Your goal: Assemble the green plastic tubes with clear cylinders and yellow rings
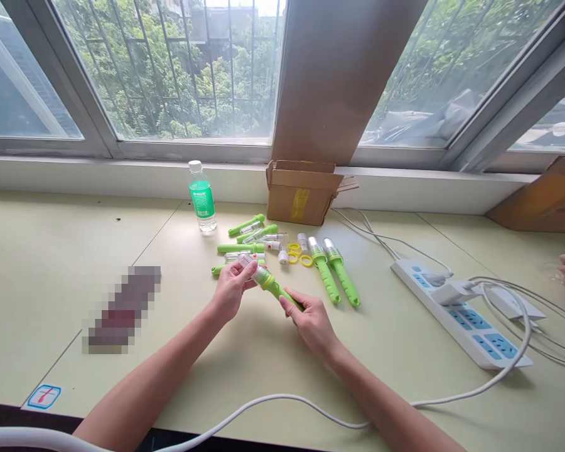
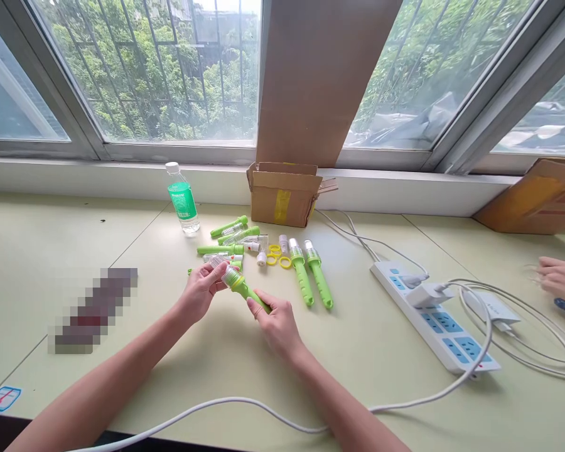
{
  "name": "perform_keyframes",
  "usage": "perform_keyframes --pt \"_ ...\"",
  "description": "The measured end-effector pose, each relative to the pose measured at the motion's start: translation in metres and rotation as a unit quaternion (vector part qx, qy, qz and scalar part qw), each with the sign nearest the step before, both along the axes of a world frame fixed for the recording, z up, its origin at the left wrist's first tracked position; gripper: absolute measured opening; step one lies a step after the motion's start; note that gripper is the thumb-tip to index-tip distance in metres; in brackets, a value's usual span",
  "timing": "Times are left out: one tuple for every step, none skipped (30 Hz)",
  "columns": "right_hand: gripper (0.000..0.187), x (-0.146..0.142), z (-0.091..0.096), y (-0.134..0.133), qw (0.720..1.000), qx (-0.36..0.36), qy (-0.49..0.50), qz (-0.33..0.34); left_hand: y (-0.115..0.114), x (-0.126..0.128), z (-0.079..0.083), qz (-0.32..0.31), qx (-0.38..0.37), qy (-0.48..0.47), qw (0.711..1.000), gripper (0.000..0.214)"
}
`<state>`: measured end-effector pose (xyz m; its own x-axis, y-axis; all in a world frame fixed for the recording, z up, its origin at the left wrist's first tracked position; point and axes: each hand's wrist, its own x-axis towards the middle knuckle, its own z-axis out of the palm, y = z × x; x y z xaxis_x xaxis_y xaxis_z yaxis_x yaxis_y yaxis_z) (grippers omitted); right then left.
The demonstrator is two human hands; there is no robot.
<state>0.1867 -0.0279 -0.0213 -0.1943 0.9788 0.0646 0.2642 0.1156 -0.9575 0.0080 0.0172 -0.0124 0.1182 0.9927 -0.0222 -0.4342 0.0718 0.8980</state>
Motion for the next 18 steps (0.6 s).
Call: perform_keyframes --pt "0.036 0.001 0.001 0.002 0.998 -0.043 0.036 0.019 0.000 0.000 0.000 0.000 0.002 0.002 1.000 0.033" --pt "0.038 0.003 0.002 0.003 0.993 -0.086 0.068 0.039 0.000 0.000 0.001 -0.001 0.004 0.004 1.000 0.033" --pt "0.040 0.005 0.002 0.005 0.985 -0.130 0.096 0.058 -0.001 0.000 0.002 -0.003 0.005 0.004 1.000 0.033" --pt "0.040 0.008 0.003 0.007 0.976 -0.168 0.120 0.074 -0.001 0.000 0.003 -0.007 0.007 0.003 1.000 0.033" --pt "0.039 0.010 0.004 0.008 0.965 -0.202 0.142 0.088 -0.001 0.000 0.004 -0.012 0.009 0.001 1.000 0.033" --pt "0.037 0.013 0.005 0.009 0.954 -0.232 0.162 0.101 -0.002 -0.001 0.005 -0.019 0.013 -0.001 1.000 0.033" --pt "0.035 0.014 0.006 0.010 0.942 -0.260 0.181 0.112 -0.002 -0.001 0.006 -0.026 0.018 -0.004 1.000 0.033" --pt "0.034 0.016 0.007 0.010 0.931 -0.283 0.197 0.121 -0.002 -0.001 0.007 -0.033 0.023 -0.009 0.999 0.033" --pt "0.034 0.016 0.007 0.010 0.924 -0.297 0.207 0.126 -0.002 -0.002 0.007 -0.039 0.027 -0.013 0.999 0.034" --pt "0.035 0.016 0.008 0.010 0.921 -0.301 0.213 0.125 -0.001 -0.002 0.007 -0.044 0.032 -0.018 0.998 0.035" --pt "0.036 0.015 0.009 0.010 0.923 -0.297 0.214 0.121 -0.001 -0.002 0.006 -0.046 0.035 -0.023 0.998 0.035" --pt "0.036 0.014 0.009 0.010 0.927 -0.289 0.212 0.114 0.000 -0.002 0.005 -0.045 0.036 -0.027 0.998 0.036" --pt "0.037 0.013 0.010 0.010 0.932 -0.278 0.208 0.107 0.001 -0.002 0.004 -0.042 0.035 -0.030 0.998 0.037" --pt "0.037 0.012 0.010 0.009 0.937 -0.267 0.203 0.099 0.001 -0.001 0.003 -0.037 0.032 -0.032 0.998 0.038" --pt "0.037 0.010 0.010 0.009 0.942 -0.256 0.196 0.092 0.002 -0.001 0.002 -0.032 0.026 -0.033 0.999 0.040" --pt "0.038 0.009 0.010 0.008 0.948 -0.245 0.187 0.085 0.002 -0.001 0.001 -0.028 0.019 -0.031 0.999 0.040" --pt "0.038 0.008 0.009 0.008 0.955 -0.228 0.173 0.079 0.002 0.000 0.000 -0.024 0.013 -0.028 0.999 0.040" --pt "0.039 0.007 0.008 0.008 0.965 -0.203 0.151 0.069 0.002 0.000 0.000 -0.022 0.009 -0.023 0.999 0.040"
